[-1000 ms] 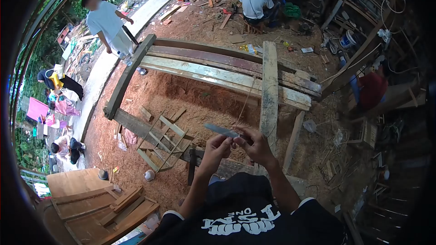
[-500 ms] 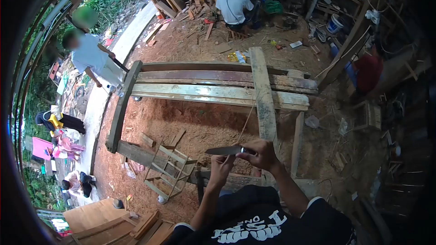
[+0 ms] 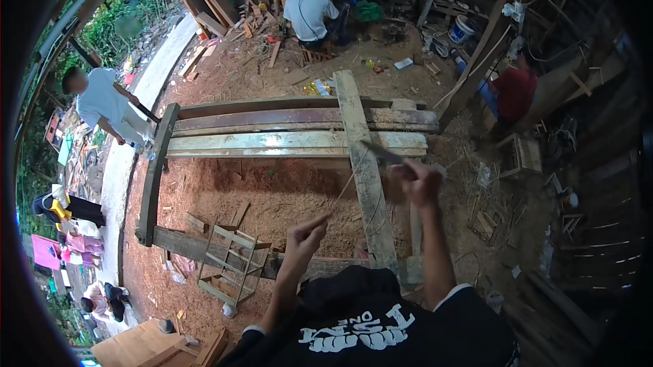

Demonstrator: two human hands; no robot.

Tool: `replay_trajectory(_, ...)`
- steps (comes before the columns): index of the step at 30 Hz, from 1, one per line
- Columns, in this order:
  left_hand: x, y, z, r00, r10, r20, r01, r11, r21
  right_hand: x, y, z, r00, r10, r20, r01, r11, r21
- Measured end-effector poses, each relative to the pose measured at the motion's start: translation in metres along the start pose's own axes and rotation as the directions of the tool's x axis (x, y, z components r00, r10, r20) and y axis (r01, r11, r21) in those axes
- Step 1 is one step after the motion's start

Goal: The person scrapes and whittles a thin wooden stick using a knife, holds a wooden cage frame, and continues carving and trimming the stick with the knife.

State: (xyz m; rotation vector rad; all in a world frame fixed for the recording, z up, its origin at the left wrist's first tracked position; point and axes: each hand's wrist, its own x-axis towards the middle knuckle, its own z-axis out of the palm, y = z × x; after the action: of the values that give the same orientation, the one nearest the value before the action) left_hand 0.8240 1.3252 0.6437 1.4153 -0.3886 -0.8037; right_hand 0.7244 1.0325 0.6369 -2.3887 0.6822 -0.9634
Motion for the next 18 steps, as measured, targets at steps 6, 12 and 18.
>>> replay_trajectory(6,-0.013,-0.008,-0.002,0.998,-0.052,-0.030,0.047,0.988,-0.144,-0.064,-0.031,0.019,0.996,-0.041,0.076,0.037,0.998,0.047)
replay_trajectory(12,-0.025,-0.004,0.006,0.998,-0.058,0.013,0.059,0.960,-0.272,-0.112,-0.071,0.028,0.984,0.117,0.133,-0.147,0.959,0.243)
replay_trajectory(18,-0.035,-0.008,0.005,0.997,-0.080,-0.024,0.068,0.947,-0.315,-0.109,-0.074,0.015,0.973,0.111,0.205,-0.176,0.926,0.335)
